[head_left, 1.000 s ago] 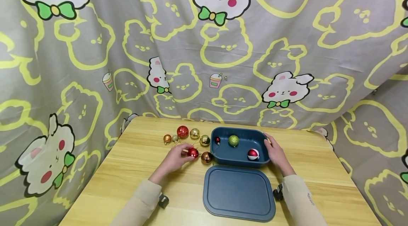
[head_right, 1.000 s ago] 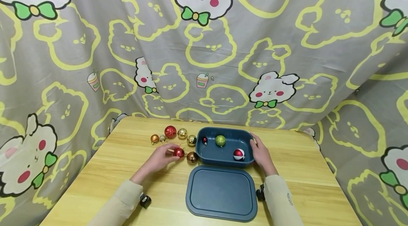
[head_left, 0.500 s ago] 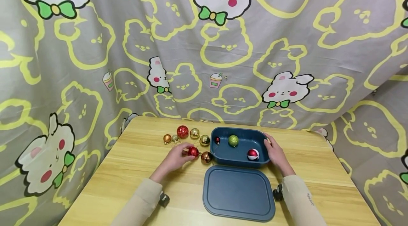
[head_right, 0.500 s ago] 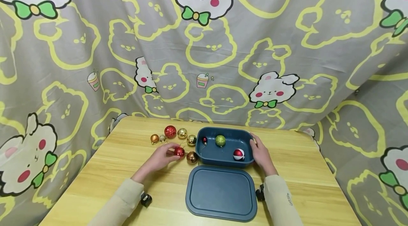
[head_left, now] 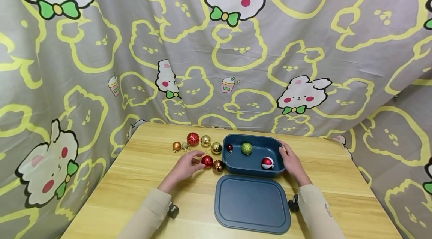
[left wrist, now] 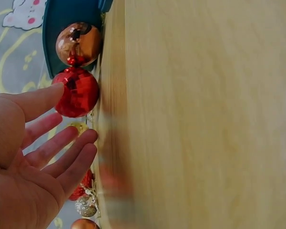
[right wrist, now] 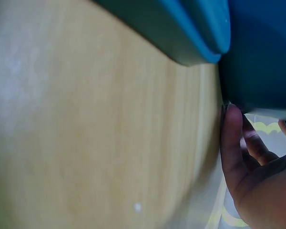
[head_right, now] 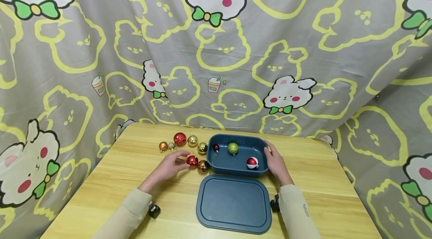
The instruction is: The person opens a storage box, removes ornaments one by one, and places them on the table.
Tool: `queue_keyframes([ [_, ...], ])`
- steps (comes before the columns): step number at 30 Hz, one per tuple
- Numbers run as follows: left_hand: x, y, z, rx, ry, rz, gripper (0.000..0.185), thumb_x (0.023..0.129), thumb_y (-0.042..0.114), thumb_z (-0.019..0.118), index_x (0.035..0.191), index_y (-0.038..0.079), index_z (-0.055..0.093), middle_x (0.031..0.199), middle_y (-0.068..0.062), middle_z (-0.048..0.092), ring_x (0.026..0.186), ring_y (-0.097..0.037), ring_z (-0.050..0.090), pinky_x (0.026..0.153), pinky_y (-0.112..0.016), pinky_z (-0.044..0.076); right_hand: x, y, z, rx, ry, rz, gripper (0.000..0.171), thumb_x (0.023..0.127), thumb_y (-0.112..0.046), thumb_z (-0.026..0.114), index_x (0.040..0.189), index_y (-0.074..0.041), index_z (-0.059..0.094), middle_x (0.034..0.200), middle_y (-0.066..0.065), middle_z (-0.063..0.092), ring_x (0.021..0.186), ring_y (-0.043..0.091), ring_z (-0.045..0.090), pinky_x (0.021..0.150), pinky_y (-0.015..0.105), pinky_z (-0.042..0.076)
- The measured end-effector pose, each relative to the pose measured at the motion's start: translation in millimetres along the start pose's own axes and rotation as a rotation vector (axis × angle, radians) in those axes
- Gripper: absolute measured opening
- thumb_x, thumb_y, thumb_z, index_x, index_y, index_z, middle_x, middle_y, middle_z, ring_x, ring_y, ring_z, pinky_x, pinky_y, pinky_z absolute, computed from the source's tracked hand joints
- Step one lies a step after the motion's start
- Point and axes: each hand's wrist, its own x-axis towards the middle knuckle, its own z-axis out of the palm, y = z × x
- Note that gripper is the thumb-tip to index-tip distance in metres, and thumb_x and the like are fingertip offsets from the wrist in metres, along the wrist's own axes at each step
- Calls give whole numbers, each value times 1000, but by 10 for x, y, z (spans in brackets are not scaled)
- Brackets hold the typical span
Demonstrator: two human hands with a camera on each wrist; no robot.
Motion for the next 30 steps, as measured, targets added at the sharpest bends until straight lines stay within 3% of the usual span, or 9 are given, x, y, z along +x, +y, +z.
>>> queue_keyframes([
  [9, 4, 50, -51, 54, 57, 18, 53, 93, 17, 77, 142, 6, 60, 141, -15, 63, 118, -36, 68, 101, -51, 57, -7, -14, -1, -2, 2, -8, 59, 113, -49, 29, 164, -20, 28, 165, 27, 31, 145, 50, 37, 122, 66, 28],
  [19, 125, 282, -96, 130, 259, 142, 46, 93, 17, 79, 137, 13, 66, 132, -8, 66, 116, -30, 66, 101, -53, 55, -13, -28, -2, 0, -5, -5, 59, 113, -49, 28, 164, -19, 27, 166, 25, 29, 146, 51, 36, 123, 66, 27],
  [24, 215, 405, -82, 128, 274, 206, 45, 92, 16, 79, 135, 11, 66, 132, -8, 68, 116, -32, 67, 103, -53, 53, -20, -38, -9, -2, -6, 0, 60, 113, -49, 28, 165, -19, 27, 167, 25, 27, 146, 51, 35, 123, 67, 26],
  [30, 324, 572, -4, 87, 251, 203, 49, 93, 17, 79, 139, 11, 64, 136, -9, 65, 120, -32, 66, 102, -53, 55, -16, -41, -13, -5, -6, -7, 59, 113, -48, 28, 164, -18, 27, 167, 25, 28, 147, 51, 34, 123, 67, 26],
])
